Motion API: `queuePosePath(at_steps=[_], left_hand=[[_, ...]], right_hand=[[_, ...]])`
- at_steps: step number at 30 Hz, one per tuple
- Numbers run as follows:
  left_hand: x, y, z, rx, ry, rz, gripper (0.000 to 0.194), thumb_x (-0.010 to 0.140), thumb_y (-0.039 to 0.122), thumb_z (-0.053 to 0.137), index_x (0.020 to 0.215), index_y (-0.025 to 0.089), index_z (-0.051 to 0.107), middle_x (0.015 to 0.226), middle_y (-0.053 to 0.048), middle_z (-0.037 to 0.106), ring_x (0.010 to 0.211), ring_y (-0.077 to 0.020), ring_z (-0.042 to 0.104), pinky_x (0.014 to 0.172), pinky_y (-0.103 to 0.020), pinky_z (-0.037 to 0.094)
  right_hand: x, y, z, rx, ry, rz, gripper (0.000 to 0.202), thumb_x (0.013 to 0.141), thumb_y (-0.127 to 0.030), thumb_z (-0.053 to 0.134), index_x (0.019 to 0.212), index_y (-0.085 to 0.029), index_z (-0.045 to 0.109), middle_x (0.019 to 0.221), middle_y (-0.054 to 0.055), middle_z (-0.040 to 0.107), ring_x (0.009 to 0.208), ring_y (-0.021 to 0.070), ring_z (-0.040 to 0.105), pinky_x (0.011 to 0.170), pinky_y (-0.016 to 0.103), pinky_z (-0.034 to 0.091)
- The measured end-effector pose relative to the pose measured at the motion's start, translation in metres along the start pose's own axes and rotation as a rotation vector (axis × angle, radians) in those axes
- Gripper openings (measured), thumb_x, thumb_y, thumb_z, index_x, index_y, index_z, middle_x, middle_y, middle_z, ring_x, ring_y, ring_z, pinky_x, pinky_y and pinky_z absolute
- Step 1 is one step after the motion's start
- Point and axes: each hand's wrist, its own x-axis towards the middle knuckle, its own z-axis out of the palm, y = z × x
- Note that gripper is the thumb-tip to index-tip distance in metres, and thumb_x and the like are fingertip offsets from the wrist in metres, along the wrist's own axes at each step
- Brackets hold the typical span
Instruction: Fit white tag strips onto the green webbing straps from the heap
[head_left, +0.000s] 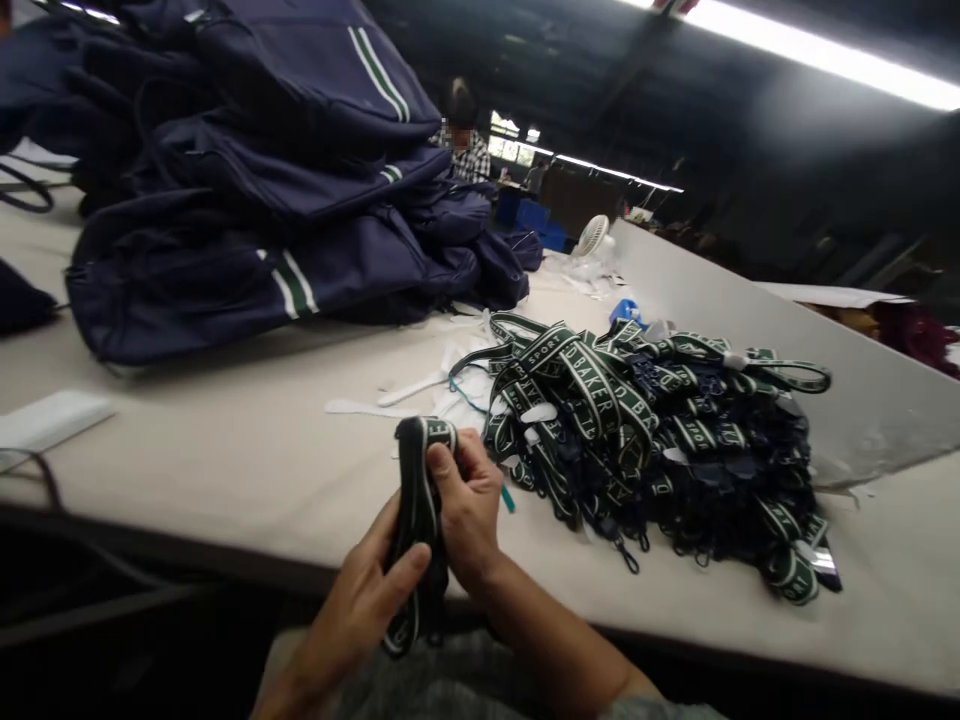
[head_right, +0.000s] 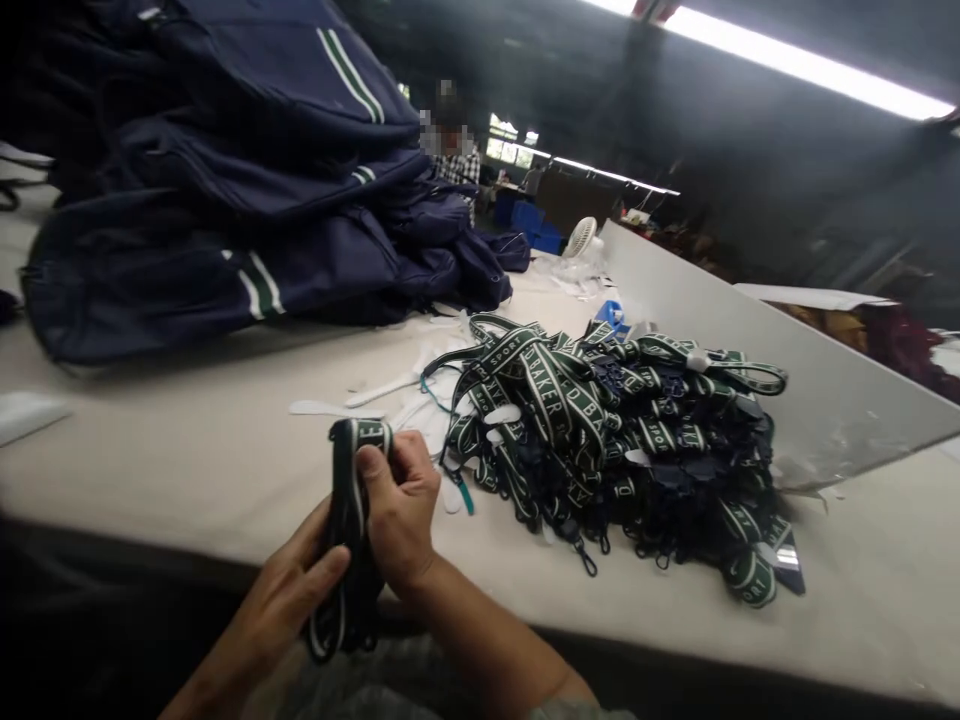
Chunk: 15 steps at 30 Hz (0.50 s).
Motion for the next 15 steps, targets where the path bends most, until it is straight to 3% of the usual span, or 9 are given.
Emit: queuePosePath(at_steps=[2, 5, 7, 9, 11, 13, 15], left_hand=[[0.002, -0.007, -0.002, 0.045, -0.060, 0.020, 0.080, 0.079, 0.043, 0.071, 0.147, 0.020, 0.037, 0.148, -0.011, 0.047, 0.142, -0.0320, 0.033, 0.117, -0.042, 0.030], [-0.001, -0.017, -0.001, 0.041, -0.019, 0.002, 0.076, 0.083, 0.037, 0.067, 0.149, 0.021, 0.032, 0.150, -0.011, 0.043, 0.143, -0.0280, 0.031, 0.118, -0.039, 0.028], [-0.004, -0.020, 0.000, 0.011, 0.021, -0.033, 0.070, 0.086, 0.037, 0.064, 0.147, 0.021, 0.034, 0.139, -0.011, 0.053, 0.130, -0.0265, 0.048, 0.111, -0.036, 0.038], [-0.007, -0.020, -0.002, -0.067, 0.017, -0.120, 0.065, 0.088, 0.038, 0.061, 0.145, 0.021, 0.034, 0.111, -0.009, 0.065, 0.097, -0.0210, 0.063, 0.089, -0.031, 0.051], [-0.010, -0.019, -0.006, -0.180, -0.041, -0.201, 0.059, 0.090, 0.039, 0.057, 0.141, 0.019, 0.036, 0.087, -0.004, 0.064, 0.070, -0.0149, 0.058, 0.066, -0.025, 0.048], [-0.014, -0.018, -0.011, -0.260, -0.114, -0.214, 0.050, 0.091, 0.040, 0.055, 0.133, 0.017, 0.041, 0.077, -0.003, 0.061, 0.064, -0.0129, 0.053, 0.059, -0.023, 0.043], [-0.021, -0.021, -0.017, -0.280, -0.149, -0.209, 0.045, 0.090, 0.041, 0.055, 0.126, 0.017, 0.045, 0.076, -0.004, 0.061, 0.063, -0.0128, 0.052, 0.060, -0.024, 0.042]], right_hand=[[0.003, 0.009, 0.002, 0.029, 0.014, 0.057, 0.026, 0.090, -0.041, 0.060, 0.076, -0.018, 0.060, 0.083, 0.000, 0.048, 0.077, 0.0125, 0.046, 0.073, 0.025, 0.042], [0.005, 0.021, 0.007, 0.017, 0.046, 0.086, 0.027, 0.088, -0.042, 0.061, 0.079, -0.017, 0.066, 0.094, 0.002, 0.052, 0.087, 0.0143, 0.051, 0.081, 0.025, 0.045], [0.007, 0.026, 0.011, 0.053, 0.059, 0.132, 0.026, 0.086, -0.042, 0.063, 0.082, -0.017, 0.067, 0.099, 0.003, 0.054, 0.090, 0.0143, 0.053, 0.082, 0.025, 0.046], [0.008, 0.029, 0.014, 0.155, 0.039, 0.238, 0.026, 0.083, -0.042, 0.067, 0.088, -0.016, 0.067, 0.097, 0.003, 0.057, 0.082, 0.0121, 0.056, 0.074, 0.023, 0.048], [0.008, 0.029, 0.015, 0.275, -0.001, 0.390, 0.031, 0.076, -0.040, 0.074, 0.092, -0.016, 0.064, 0.086, 0.001, 0.061, 0.069, 0.0096, 0.056, 0.062, 0.020, 0.048], [0.005, 0.026, 0.014, 0.383, -0.045, 0.561, 0.039, 0.069, -0.037, 0.081, 0.094, -0.016, 0.059, 0.077, 0.000, 0.063, 0.062, 0.0099, 0.058, 0.050, 0.017, 0.044], [-0.001, 0.021, 0.011, 0.479, -0.107, 0.740, 0.047, 0.067, -0.036, 0.083, 0.101, -0.018, 0.056, 0.082, 0.003, 0.068, 0.063, 0.0135, 0.064, 0.039, 0.014, 0.036]])
